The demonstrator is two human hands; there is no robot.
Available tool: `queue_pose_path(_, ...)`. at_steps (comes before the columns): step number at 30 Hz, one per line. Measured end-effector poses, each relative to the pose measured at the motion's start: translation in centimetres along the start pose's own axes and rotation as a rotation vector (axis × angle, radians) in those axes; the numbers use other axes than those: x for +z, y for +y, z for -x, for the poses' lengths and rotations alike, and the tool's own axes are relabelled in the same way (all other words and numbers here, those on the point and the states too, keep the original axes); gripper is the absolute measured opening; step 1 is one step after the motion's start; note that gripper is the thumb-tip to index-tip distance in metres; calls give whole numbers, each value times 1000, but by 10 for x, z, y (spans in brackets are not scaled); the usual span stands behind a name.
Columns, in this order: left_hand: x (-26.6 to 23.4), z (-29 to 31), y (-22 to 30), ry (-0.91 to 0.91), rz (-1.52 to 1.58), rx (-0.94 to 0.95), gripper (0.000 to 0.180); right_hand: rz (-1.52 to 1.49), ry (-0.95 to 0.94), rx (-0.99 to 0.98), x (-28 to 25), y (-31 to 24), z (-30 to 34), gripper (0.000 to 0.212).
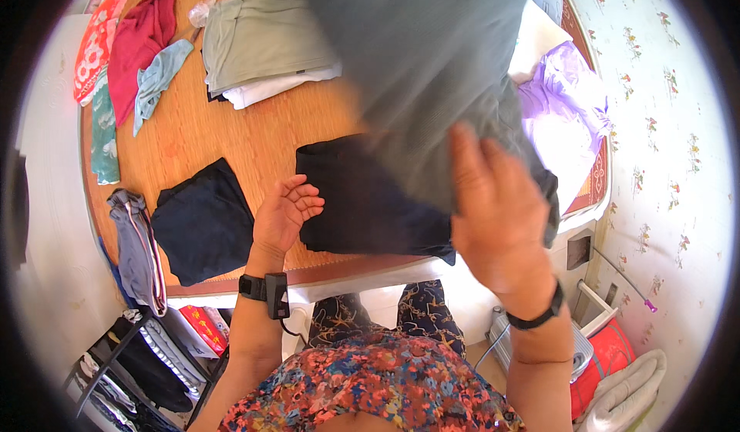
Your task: The person folds several garments on a wooden table, including dark trousers, grey shorts, a light shirt, a patterned shirt, and a white shirt. Each item is smoothed, folded into a compact rectangle, and placed into a growing stack on the table.
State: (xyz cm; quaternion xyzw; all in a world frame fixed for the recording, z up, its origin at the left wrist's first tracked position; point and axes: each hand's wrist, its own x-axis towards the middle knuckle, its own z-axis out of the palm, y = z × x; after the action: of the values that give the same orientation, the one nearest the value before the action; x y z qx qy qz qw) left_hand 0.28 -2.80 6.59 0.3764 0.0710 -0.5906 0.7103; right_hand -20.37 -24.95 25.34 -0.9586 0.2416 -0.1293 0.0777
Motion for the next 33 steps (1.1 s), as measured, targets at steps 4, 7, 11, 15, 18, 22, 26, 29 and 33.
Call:
queue_pose_path(4,-19,9,-11,83,381,-23,56,-20,-352,-161,79,-7,62,52)
queue_pose_path(7,-33,14,-14,130,277,-108,57,-63,-629,-178,125,-16,115,52)
queue_pose_path(11,-41,28,-17,191,146,-67,44,-473,-410,78,128,6,156,40)
queue_pose_path(15,-35,35,-21,504,-502,327,36,-665,-115,468,117,38,141,26)
queue_pose_path(18,-23,31,-27,402,-651,340,42,-593,-82,548,119,58,104,33)
queue_pose_path(22,-5,2,-35,369,-964,464,52,-663,-210,653,148,76,52,48)
queue_pose_path(26,5,-38,-22,318,-772,372,62,-524,-113,507,175,82,39,46)
queue_pose_path(29,17,-56,-12,370,-932,416,69,-363,-166,406,179,87,46,36)
queue_pose_path(33,34,-52,5,277,-987,261,66,-551,-197,487,157,83,62,18)
